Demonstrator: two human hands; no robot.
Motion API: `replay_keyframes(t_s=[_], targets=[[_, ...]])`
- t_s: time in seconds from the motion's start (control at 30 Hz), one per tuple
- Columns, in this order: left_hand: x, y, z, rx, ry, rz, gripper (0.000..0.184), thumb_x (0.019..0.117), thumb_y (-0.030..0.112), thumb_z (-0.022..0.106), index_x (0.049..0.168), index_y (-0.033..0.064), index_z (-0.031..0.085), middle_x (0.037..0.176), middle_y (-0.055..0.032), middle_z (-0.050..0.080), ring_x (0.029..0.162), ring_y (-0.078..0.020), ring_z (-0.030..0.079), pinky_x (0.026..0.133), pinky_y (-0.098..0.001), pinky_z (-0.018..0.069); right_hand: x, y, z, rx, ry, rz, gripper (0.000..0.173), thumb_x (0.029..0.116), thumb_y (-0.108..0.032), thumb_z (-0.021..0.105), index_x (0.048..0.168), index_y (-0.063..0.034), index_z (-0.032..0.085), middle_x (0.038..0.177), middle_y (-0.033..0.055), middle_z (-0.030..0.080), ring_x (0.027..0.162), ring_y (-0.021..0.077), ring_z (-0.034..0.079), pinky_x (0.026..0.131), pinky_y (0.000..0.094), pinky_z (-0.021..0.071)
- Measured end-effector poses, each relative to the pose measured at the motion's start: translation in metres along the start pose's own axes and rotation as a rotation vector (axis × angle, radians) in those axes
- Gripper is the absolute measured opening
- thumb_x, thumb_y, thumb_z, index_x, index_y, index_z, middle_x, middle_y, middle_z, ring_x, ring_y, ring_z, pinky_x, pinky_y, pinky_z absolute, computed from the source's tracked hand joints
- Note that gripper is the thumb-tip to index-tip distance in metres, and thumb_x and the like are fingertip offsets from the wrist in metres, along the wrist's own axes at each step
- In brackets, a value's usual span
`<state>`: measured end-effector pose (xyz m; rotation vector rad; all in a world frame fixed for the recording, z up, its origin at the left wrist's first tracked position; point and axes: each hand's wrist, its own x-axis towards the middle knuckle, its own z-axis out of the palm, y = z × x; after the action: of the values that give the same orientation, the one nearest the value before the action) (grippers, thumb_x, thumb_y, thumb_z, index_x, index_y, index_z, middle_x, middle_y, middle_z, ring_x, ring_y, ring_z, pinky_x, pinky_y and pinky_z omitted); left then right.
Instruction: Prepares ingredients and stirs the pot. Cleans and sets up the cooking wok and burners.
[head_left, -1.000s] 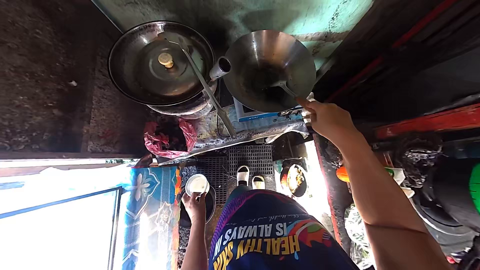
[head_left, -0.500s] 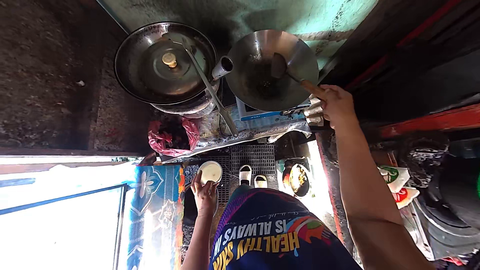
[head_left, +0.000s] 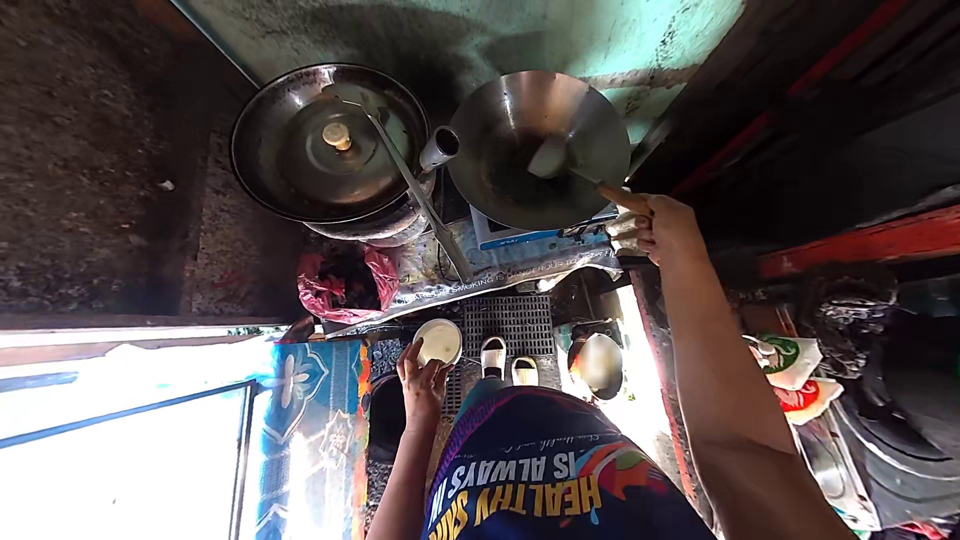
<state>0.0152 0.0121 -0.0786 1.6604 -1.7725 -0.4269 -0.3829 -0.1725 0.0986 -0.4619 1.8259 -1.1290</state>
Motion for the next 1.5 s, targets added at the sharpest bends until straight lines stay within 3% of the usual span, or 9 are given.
replay_keyframes(t_s=[0.17,0.67,0.83,0.93,1.03,1.33,1.4,1.47,1.5], targets=[[-0.004,0.000,-0.001,0.002,-0.006,-0.009,0.007,0.0763,0.005,0.079,0.077,-0.0006,0.075,0.133,-0.0355,0.059,0.129,-0.0586,0.048,0.109,-0.0634,0.0384,0.018,-0.001,0.013,-0.154,0.022,-0.102,0.038,0.1134,-0.031,0.033,0.139,-0.0138,0.055,0.074,-0.0029,0.042,0.048,0.0058,0.032,0.044,0.0222,0.0286],[0.017,0.005,-0.004,-0.017,-0.009,0.049,0.007,0.0768,0.007,0.080,0.078,0.0010,0.076,0.134,-0.0347,0.058,0.130,-0.0577,0.048,0.110,-0.0605,0.0400,0.027,-0.002,0.027,-0.155,-0.019,-0.210,0.036,0.1138,-0.027,0.036,0.137,-0.0109,0.058,0.075,-0.0009,0.045,0.046,0.0055,0.036,0.041,0.0206,0.0312],[0.023,0.008,-0.001,-0.026,0.003,0.074,0.007,0.0759,0.005,0.080,0.078,0.0002,0.076,0.133,-0.0356,0.059,0.128,-0.0583,0.050,0.108,-0.0617,0.0398,0.055,0.011,0.018,-0.454,0.069,-0.546,0.042,0.1121,-0.020,0.035,0.142,-0.0016,0.058,0.119,0.0241,0.067,0.094,0.0304,0.065,0.086,0.0481,0.0505],[0.024,0.007,0.001,-0.032,0.006,0.087,0.007,0.0762,0.006,0.080,0.078,0.0006,0.075,0.132,-0.0358,0.059,0.128,-0.0575,0.050,0.108,-0.0603,0.0405,0.053,0.013,0.023,-0.407,-0.003,-0.470,0.039,0.1125,-0.019,0.036,0.140,-0.0028,0.059,0.101,0.0170,0.065,0.073,0.0200,0.056,0.067,0.0368,0.0485],[0.026,0.006,0.002,-0.045,0.012,0.090,0.008,0.0767,0.007,0.080,0.078,0.0010,0.076,0.133,-0.0356,0.058,0.128,-0.0574,0.050,0.109,-0.0604,0.0401,0.033,0.004,0.022,-0.156,-0.071,-0.264,0.035,0.1136,-0.025,0.037,0.136,-0.0095,0.059,0.076,-0.0005,0.047,0.047,0.0054,0.037,0.043,0.0206,0.0325],[0.027,0.007,0.001,-0.051,-0.027,0.062,0.008,0.0762,0.005,0.081,0.079,-0.0003,0.075,0.134,-0.0355,0.058,0.130,-0.0585,0.048,0.109,-0.0614,0.0396,0.030,0.021,0.011,-0.215,-0.028,-0.284,0.038,0.1135,-0.026,0.036,0.140,-0.0095,0.058,0.077,0.0018,0.050,0.048,0.0064,0.040,0.043,0.0225,0.0349],[0.027,0.006,0.001,-0.049,-0.023,0.069,0.009,0.0764,0.006,0.081,0.079,-0.0003,0.075,0.134,-0.0355,0.058,0.130,-0.0582,0.048,0.110,-0.0611,0.0393,0.011,0.017,-0.002,-0.424,-0.077,-0.437,0.037,0.1126,-0.021,0.038,0.136,-0.0043,0.061,0.086,0.0067,0.058,0.061,0.0099,0.050,0.056,0.0260,0.0433],[0.028,0.007,0.001,-0.042,-0.013,0.074,0.010,0.0766,0.007,0.081,0.079,-0.0005,0.075,0.133,-0.0356,0.059,0.129,-0.0578,0.049,0.109,-0.0608,0.0402,-0.020,0.001,-0.020,-0.745,-0.137,-0.662,0.036,0.1108,-0.014,0.042,0.137,-0.0013,0.064,0.118,0.0215,0.071,0.105,0.0313,0.069,0.094,0.0487,0.0527],[0.028,0.007,0.001,-0.041,-0.012,0.074,0.010,0.0765,0.007,0.081,0.079,-0.0006,0.075,0.132,-0.0358,0.059,0.128,-0.0574,0.050,0.108,-0.0607,0.0407,-0.037,-0.008,-0.027,-0.901,-0.153,-0.752,0.035,0.1103,-0.013,0.044,0.138,-0.0031,0.064,0.123,0.0253,0.069,0.112,0.0407,0.068,0.098,0.0584,0.0508]])
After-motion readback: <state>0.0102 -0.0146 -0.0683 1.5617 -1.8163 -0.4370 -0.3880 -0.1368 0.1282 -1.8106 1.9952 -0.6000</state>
